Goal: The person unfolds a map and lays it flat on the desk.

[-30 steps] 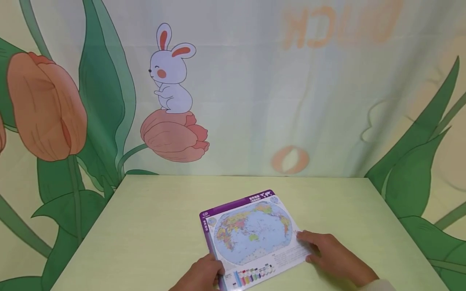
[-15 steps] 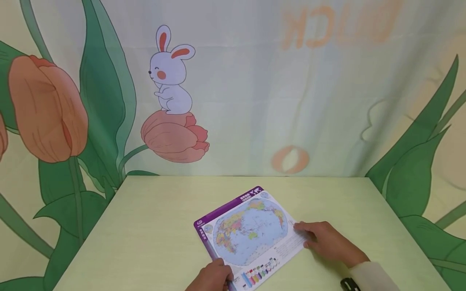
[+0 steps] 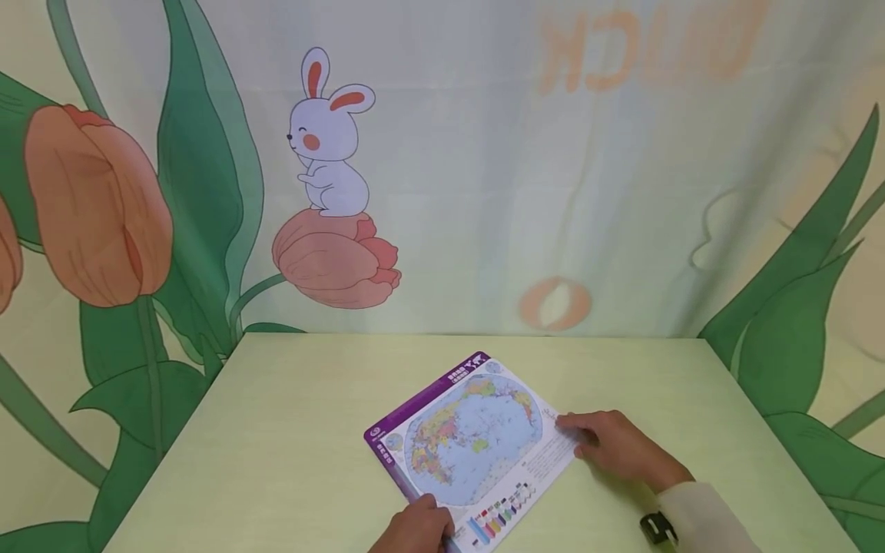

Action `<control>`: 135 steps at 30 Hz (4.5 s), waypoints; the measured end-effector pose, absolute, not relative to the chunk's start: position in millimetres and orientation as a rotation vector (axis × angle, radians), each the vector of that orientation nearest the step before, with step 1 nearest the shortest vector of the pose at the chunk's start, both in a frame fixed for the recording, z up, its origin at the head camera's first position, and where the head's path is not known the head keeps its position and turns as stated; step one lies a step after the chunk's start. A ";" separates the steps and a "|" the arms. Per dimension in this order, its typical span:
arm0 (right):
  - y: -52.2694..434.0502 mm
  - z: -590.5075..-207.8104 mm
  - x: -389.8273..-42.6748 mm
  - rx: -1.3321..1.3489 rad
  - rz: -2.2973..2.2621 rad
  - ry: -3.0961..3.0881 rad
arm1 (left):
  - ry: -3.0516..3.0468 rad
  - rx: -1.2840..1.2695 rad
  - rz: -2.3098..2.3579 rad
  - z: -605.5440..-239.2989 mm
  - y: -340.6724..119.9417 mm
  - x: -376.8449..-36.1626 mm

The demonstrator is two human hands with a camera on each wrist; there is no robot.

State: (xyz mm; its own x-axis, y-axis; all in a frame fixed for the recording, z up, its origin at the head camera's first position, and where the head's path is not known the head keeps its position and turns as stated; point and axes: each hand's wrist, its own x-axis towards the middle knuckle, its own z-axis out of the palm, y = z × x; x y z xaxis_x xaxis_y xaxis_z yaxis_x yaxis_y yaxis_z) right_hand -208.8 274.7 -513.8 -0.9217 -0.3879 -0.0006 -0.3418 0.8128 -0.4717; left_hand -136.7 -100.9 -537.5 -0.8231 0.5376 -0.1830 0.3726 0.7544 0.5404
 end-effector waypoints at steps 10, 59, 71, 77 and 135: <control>248.6 -514.0 -186.0 -0.470 -0.716 3.037 | 2.472 0.553 0.893 -520.1 -127.1 -152.9; 86.4 -503.4 -98.1 -0.786 -0.454 2.793 | 2.791 0.546 0.830 -515.3 -202.0 -264.9; 86.1 -501.2 -93.5 -0.727 -0.538 2.841 | 2.812 0.559 0.792 -516.1 -200.0 -263.3; 89.1 -500.9 -91.1 -0.652 -0.610 2.875 | 2.813 0.558 0.767 -515.4 -199.2 -259.5; 174.7 -507.3 -137.9 -0.510 -0.647 2.989 | 2.774 0.424 0.780 -505.0 -168.0 -169.4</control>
State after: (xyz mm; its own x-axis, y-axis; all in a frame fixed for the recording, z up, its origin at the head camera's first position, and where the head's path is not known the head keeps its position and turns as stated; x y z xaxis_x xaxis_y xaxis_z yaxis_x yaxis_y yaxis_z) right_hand -137.9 174.7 -507.3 -0.9450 -0.3256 0.0294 -0.3086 0.8588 -0.4089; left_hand -169.4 -168.0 -505.0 -0.9321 0.3345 -0.1388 0.2132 0.8166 0.5364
